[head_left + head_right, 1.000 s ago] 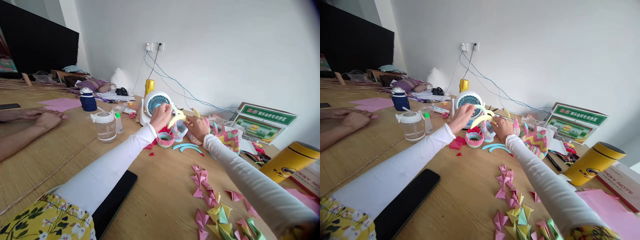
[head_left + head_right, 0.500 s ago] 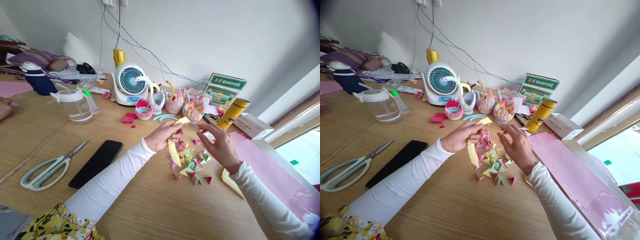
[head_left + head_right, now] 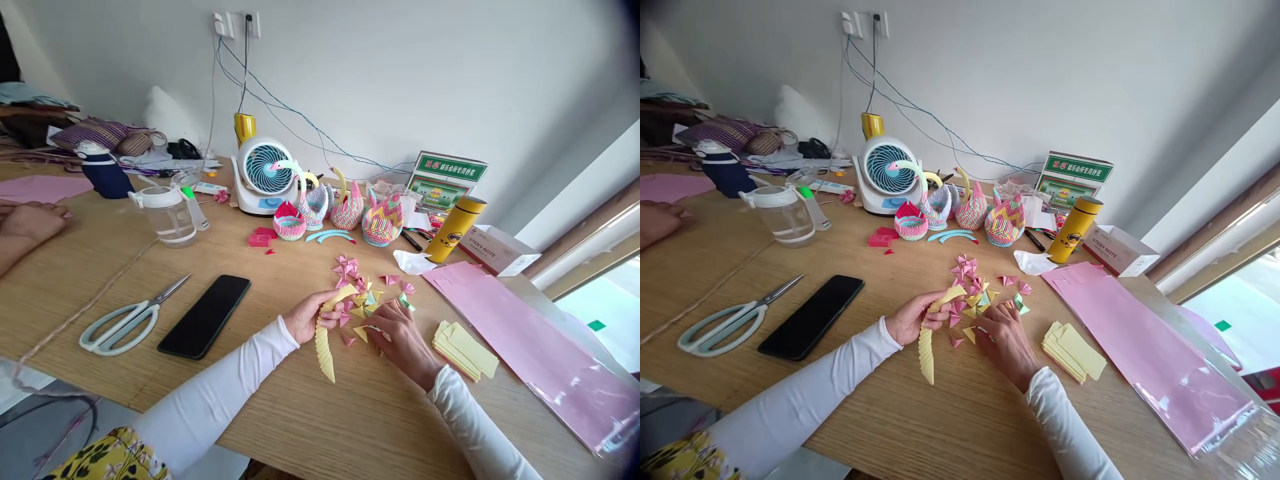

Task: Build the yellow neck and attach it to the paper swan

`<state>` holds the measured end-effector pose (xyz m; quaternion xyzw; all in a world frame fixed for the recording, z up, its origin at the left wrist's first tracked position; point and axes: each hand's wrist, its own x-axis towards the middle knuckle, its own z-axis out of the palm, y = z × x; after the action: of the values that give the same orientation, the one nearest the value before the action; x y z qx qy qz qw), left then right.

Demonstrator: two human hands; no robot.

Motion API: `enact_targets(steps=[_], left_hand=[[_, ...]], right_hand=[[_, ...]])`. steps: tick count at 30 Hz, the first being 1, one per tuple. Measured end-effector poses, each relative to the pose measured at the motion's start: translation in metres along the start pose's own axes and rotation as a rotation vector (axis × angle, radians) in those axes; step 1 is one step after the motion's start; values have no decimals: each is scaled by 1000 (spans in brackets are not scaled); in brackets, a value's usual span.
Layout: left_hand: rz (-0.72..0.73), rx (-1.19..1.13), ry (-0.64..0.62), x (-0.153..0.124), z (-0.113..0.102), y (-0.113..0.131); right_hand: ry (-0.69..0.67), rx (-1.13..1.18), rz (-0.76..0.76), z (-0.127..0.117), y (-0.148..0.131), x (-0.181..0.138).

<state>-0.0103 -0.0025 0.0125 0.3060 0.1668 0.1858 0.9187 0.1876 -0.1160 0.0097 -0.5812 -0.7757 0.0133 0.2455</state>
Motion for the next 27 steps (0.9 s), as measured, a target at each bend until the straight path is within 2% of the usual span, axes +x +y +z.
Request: enact_targets(steps=[4,7,10,14,21,27], left_hand=[[72,114,-20,-3,7,-6],[108,250,3,-4,15,-14],[139,367,71,-5,19,-22],[196,386,172,-3,21,-28],[162,375,141,0,25,-31],[187,388,146,7,34,-33]], right_hand=[[155,222,197,-4,1,1],[197,399,300,-8,-3,5],[214,485,326,-7,-9,10],[251,570,357,-3,-12,11],[194,690,363,4,-17,4],[182,841,438,5,-20,2]])
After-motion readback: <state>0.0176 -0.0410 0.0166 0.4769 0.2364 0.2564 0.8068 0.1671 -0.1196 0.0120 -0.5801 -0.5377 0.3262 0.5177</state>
